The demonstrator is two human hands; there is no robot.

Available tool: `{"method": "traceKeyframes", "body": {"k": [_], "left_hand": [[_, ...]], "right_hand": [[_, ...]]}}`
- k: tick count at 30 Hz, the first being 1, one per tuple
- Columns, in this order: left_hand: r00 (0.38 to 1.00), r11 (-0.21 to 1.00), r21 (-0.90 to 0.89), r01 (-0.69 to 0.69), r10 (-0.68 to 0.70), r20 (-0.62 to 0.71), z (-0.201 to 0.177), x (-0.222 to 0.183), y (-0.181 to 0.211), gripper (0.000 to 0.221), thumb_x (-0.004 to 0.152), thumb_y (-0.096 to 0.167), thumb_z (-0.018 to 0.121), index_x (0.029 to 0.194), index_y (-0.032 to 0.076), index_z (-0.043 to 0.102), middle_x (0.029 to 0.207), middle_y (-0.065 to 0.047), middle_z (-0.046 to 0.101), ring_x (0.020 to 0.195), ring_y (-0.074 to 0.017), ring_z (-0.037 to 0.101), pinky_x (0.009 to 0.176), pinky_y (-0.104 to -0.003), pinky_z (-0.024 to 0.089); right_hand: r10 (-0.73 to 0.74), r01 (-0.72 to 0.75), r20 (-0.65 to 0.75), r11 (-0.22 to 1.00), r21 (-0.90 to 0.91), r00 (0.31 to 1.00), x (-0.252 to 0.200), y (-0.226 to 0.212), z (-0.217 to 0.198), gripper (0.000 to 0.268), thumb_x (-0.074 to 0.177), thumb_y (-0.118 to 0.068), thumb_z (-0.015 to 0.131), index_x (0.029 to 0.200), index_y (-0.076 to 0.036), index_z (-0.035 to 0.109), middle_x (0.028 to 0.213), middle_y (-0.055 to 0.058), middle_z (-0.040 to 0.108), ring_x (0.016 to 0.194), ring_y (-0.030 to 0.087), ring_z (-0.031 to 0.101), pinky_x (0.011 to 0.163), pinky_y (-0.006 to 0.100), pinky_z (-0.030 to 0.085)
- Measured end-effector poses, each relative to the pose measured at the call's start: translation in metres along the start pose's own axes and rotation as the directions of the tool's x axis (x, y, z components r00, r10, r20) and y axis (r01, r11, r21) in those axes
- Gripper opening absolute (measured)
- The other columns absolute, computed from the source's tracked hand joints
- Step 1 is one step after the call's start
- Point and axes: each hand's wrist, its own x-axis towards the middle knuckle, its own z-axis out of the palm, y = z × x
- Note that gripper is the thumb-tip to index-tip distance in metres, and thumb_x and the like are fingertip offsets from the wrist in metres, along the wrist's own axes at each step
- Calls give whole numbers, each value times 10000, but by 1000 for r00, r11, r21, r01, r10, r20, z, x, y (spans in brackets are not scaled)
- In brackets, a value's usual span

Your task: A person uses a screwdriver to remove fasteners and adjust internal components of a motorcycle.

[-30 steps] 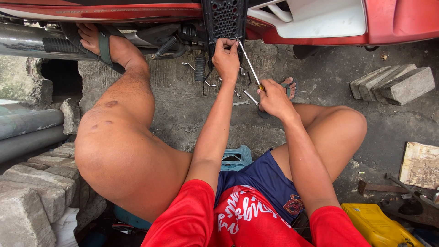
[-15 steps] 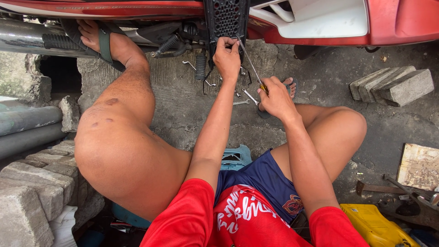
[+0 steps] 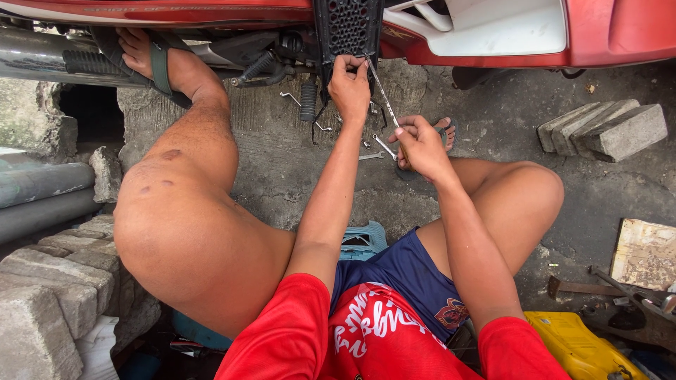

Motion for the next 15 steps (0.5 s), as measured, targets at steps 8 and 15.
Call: {"method": "traceKeyframes", "body": {"k": [8,15], "left_hand": [[999,999,26,-38,38,0,0,0,-2,144,854,139,760,854,189,624,576,54,602,480,-125,529,581,-363,472],[998,995,74,-63,64,-8,0,-2,-3,121,876,167,734,884,192,616,584,39,603,488,-166,551,591,-409,470]], "right_hand": [[20,-49,75,913,405,997,11,23,9,124,1064,-75,515,1169,-10,495,990,185,621,569,203,558,430,330,481],[107,-167,139,809,563,985,13,25,14,208,1068,-113,483,1236,-25,570,981,196,698,560,218,570,420,293,443]]}}
